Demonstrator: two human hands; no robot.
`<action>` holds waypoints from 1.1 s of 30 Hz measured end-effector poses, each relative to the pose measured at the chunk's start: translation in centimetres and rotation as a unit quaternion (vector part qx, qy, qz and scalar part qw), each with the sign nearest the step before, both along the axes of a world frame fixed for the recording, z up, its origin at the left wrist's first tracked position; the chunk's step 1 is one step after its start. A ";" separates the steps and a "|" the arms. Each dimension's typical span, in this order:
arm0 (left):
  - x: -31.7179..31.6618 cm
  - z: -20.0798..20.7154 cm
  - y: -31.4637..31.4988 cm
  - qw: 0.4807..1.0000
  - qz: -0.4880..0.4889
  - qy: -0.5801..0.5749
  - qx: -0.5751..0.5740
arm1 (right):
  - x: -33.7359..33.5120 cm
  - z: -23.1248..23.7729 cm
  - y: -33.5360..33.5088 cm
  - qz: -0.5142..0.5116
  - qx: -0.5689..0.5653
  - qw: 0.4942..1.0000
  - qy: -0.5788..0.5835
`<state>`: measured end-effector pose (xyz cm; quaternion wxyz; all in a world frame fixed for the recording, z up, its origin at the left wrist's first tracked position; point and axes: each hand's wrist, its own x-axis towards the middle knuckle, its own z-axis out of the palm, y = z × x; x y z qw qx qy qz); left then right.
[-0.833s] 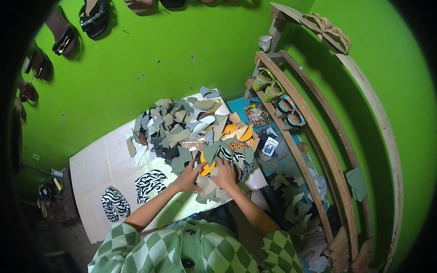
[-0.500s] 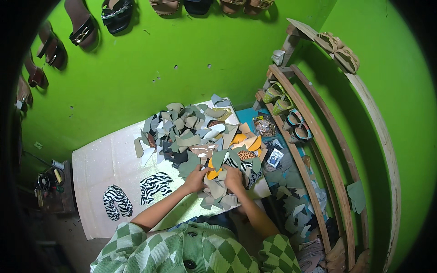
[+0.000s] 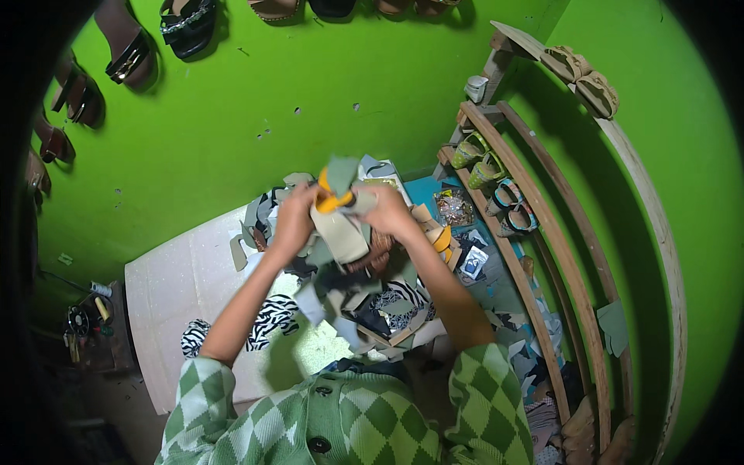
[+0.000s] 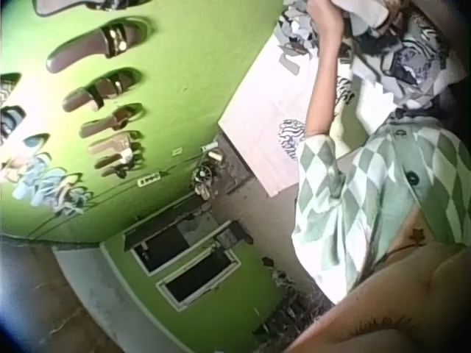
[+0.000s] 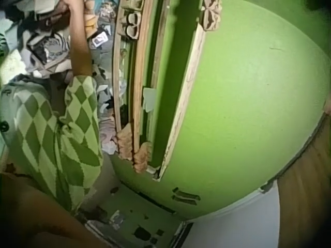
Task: Sorting through and organizing pre-cut leather components for shoes on a worktable.
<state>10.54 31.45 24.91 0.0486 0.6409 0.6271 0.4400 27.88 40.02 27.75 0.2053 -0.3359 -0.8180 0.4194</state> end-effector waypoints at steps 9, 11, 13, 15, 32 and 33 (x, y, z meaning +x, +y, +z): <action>-5.3 4.9 10.9 0.987 0.044 0.120 0.095 | -7.4 -1.2 10.5 -0.076 -0.078 0.972 0.209; -5.3 0.8 13.7 0.984 0.016 0.177 0.030 | -7.2 -7.4 13.0 -0.078 -0.132 0.962 0.225; -5.4 -4.4 14.9 0.972 -0.011 0.221 -0.080 | -6.4 -13.4 12.8 -0.091 -0.079 0.979 0.166; -6.6 -11.5 13.6 0.957 -0.057 0.213 -0.188 | -6.6 -17.6 10.3 -0.097 -0.014 0.994 0.045; -1.4 -12.1 5.5 0.986 -0.062 0.094 -0.125 | 8.7 -14.4 2.7 -0.043 0.144 0.988 -0.046; -0.5 -11.7 4.3 0.982 -0.042 0.123 -0.137 | 9.9 -14.7 1.3 -0.045 0.144 0.987 -0.048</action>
